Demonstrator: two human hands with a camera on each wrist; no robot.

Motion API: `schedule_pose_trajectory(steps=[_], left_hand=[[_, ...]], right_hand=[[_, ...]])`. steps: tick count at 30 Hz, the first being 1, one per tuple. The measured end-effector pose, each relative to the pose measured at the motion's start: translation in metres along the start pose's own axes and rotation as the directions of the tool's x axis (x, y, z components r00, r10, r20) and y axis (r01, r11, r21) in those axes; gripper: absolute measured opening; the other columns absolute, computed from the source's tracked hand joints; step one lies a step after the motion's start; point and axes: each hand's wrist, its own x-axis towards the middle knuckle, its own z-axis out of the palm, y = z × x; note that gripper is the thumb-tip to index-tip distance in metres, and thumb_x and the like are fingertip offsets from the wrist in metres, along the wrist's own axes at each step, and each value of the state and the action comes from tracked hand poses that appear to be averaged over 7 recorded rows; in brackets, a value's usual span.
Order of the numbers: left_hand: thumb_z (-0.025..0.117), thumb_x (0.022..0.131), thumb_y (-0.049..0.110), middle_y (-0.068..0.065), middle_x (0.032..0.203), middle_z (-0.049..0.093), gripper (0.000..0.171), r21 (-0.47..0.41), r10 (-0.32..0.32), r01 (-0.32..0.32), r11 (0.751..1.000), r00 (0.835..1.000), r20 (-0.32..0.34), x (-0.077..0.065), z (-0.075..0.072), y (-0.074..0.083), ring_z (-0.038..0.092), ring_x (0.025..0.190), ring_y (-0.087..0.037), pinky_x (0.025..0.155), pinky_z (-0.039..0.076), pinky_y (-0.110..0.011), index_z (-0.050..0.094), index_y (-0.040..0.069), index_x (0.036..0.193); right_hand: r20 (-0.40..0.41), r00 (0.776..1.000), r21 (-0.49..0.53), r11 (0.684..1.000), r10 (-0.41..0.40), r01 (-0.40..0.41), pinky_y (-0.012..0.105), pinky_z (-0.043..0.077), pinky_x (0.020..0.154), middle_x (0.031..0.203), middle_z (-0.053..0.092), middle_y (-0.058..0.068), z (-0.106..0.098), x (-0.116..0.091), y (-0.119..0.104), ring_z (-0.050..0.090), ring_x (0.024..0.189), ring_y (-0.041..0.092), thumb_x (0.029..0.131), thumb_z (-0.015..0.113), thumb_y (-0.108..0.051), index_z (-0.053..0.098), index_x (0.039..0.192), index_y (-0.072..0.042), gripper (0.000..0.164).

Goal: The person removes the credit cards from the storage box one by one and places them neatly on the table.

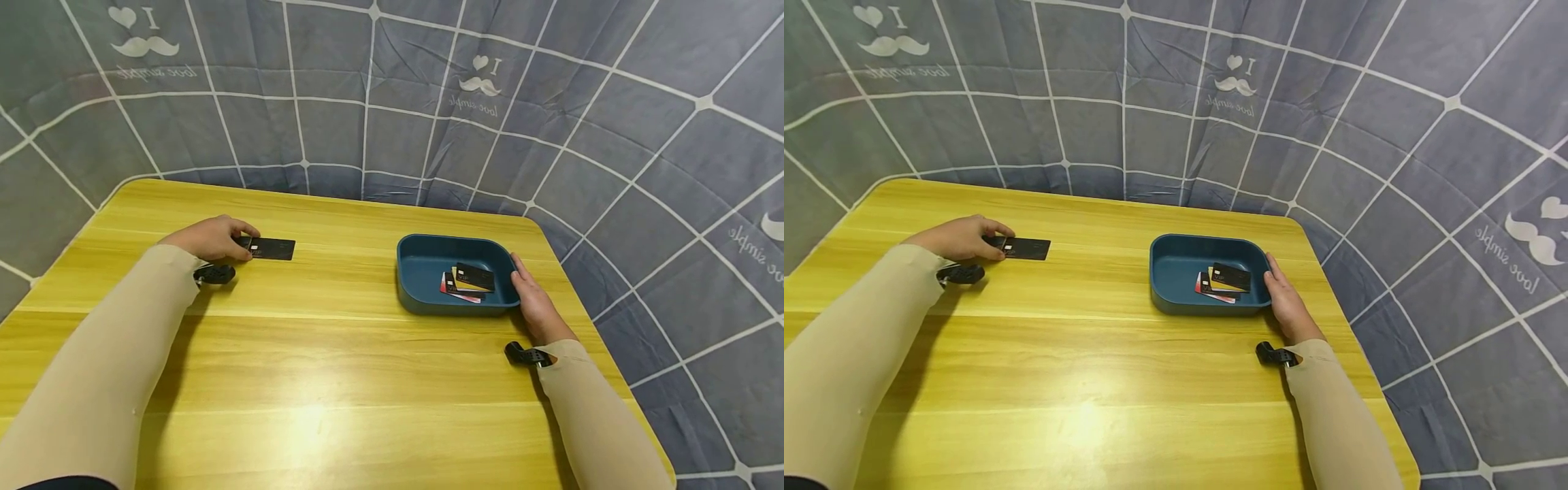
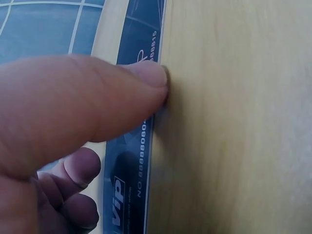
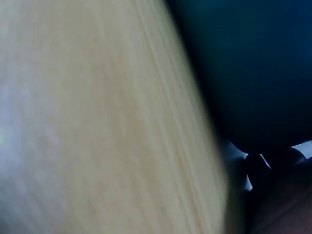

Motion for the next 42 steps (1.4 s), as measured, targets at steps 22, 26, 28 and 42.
schedule_pose_trajectory(steps=[22,26,28,42], left_hand=[[0.072,0.099,0.042,-0.005,0.086,0.045,0.075,-0.057,0.077,-0.085,0.995,0.989,-0.124,0.025,0.008,0.071,0.039,0.066,-0.017,0.066,0.041,-0.038,0.043,0.010,0.160],[0.072,0.098,0.043,-0.006,0.087,0.046,0.075,-0.034,0.108,-0.113,0.993,0.985,-0.131,0.034,0.010,0.092,0.041,0.070,-0.019,0.071,0.039,-0.039,0.043,0.012,0.161],[0.073,0.098,0.043,-0.005,0.086,0.046,0.075,-0.033,0.121,-0.126,0.991,0.984,-0.131,0.038,0.011,0.104,0.042,0.072,-0.020,0.071,0.039,-0.039,0.044,0.013,0.161],[0.077,0.096,0.036,0.003,0.065,0.032,0.070,-0.118,0.256,-0.265,0.957,0.963,-0.086,0.076,0.032,0.185,0.029,0.058,-0.016,0.066,0.037,-0.038,0.050,0.017,0.157]], right_hand=[[-0.009,1.000,-0.022,1.000,-0.018,0.018,0.055,-0.006,0.131,0.177,-0.014,-0.006,-0.004,0.008,0.003,-0.019,0.163,0.025,0.116,0.027,-0.046,0.000,0.170,-0.037,0.061],[-0.010,1.000,-0.018,1.000,-0.025,0.024,0.054,-0.007,0.131,0.177,-0.013,-0.006,-0.006,0.009,0.003,-0.019,0.163,0.025,0.116,0.027,-0.043,0.001,0.170,-0.035,0.060],[-0.008,1.000,-0.018,1.000,-0.025,0.025,0.054,-0.007,0.131,0.177,-0.013,-0.006,-0.006,0.010,0.002,-0.018,0.163,0.025,0.116,0.027,-0.042,0.001,0.170,-0.035,0.060],[-0.009,0.999,-0.043,0.999,-0.031,0.030,0.055,-0.006,0.131,0.177,-0.011,-0.007,-0.013,0.011,0.001,-0.017,0.164,0.025,0.116,0.028,-0.045,0.002,0.170,-0.037,0.060]])
